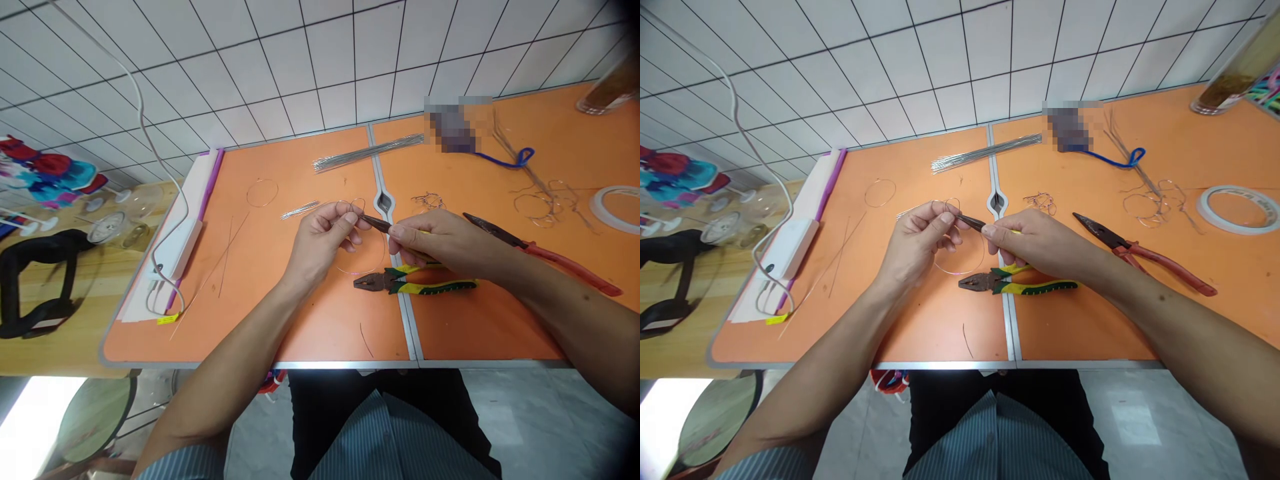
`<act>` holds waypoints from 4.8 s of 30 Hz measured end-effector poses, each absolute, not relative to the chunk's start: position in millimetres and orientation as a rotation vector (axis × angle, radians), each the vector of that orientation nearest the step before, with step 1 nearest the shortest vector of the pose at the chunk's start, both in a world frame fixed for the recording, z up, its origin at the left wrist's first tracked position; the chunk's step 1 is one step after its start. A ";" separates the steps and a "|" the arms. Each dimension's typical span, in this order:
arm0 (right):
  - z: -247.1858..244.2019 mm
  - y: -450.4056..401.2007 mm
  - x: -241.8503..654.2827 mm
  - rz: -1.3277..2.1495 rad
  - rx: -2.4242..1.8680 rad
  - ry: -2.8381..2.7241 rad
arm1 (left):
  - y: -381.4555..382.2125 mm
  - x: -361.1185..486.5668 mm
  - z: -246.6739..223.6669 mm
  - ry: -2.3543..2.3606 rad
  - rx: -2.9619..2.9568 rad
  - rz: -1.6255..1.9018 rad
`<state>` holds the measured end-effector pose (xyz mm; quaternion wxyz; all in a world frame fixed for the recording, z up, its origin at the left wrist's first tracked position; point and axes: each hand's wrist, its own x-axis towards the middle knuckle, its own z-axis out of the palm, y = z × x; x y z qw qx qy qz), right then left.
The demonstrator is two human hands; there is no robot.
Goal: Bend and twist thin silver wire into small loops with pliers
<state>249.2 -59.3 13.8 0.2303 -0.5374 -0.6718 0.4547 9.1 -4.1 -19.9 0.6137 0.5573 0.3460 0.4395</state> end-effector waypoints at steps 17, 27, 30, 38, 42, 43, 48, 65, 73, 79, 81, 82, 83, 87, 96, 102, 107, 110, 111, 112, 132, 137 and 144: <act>8.5 -59.1 251.2 1.432 -1.428 -1.747 | -1.5 5.7 -15.1 0.865 1.365 0.989; -3.4 -55.6 250.9 1.427 -1.394 -1.758 | -7.0 8.7 -14.8 0.909 1.566 1.018; -2.7 -55.3 248.1 1.396 -1.421 -1.776 | -6.6 8.3 -16.3 0.901 1.586 1.035; 9.7 -60.0 234.7 1.275 -1.608 -1.803 | -5.4 6.7 -17.0 0.955 1.521 1.028; 13.8 -60.6 229.0 1.177 -1.678 -1.871 | -6.1 5.8 -14.2 0.993 1.480 0.997; 14.5 -60.8 227.9 1.149 -1.689 -1.894 | -6.4 5.6 -13.4 1.002 1.468 0.985; 16.0 -63.5 224.2 1.005 -1.757 -2.015 | -6.2 5.2 -12.0 1.035 1.385 0.959; 13.9 -75.4 200.8 0.255 -2.141 -2.407 | -4.9 7.5 -13.7 1.095 1.247 0.942; 17.0 -72.6 215.1 0.330 -1.991 -2.344 | 1.7 -1.3 -12.0 0.999 1.311 0.925; 21.2 -67.9 239.5 0.329 -1.882 -2.232 | 2.1 -4.5 -4.9 0.999 1.341 0.889; 19.5 -64.9 243.2 0.398 -1.856 -2.248 | 1.2 -4.0 -2.9 0.998 1.372 0.889; 18.4 -63.4 243.8 0.454 -1.839 -2.264 | 0.6 -3.7 -2.0 0.996 1.388 0.889; 17.4 -62.1 243.8 0.508 -1.819 -2.278 | 0.1 -3.3 -1.4 0.994 1.404 0.889; 14.9 -59.0 241.1 0.639 -1.742 -2.300 | -1.9 -2.0 -0.2 1.001 1.442 0.885; 13.6 -57.9 239.1 0.708 -1.769 -2.291 | -1.9 -2.0 -7.7 0.991 1.552 0.924; 15.2 -56.6 239.0 0.731 -1.798 -2.306 | -4.0 -0.6 -6.3 0.991 1.629 0.927; 13.4 -56.0 240.4 0.714 -1.810 -2.314 | -4.0 -0.9 -6.8 0.995 1.705 0.923; 13.8 -55.8 240.4 0.733 -1.823 -2.321 | -2.9 -1.9 -8.3 0.996 1.756 0.923; 14.2 -55.9 240.2 0.740 -1.826 -2.324 | -2.7 -2.2 -8.6 0.998 1.766 0.922; 14.7 -56.1 239.8 0.743 -1.829 -2.325 | -2.5 -2.5 -8.8 1.000 1.771 0.919; 16.6 -61.7 231.5 0.683 -1.868 -2.326 | -2.1 -3.3 -5.7 1.029 1.679 0.875; 17.0 -63.5 231.0 0.695 -1.845 -2.315 | -1.3 -4.2 -5.5 1.031 1.663 0.870; 13.0 -61.5 233.5 0.533 -1.791 -2.360 | 1.1 -4.2 -7.5 0.968 1.548 0.881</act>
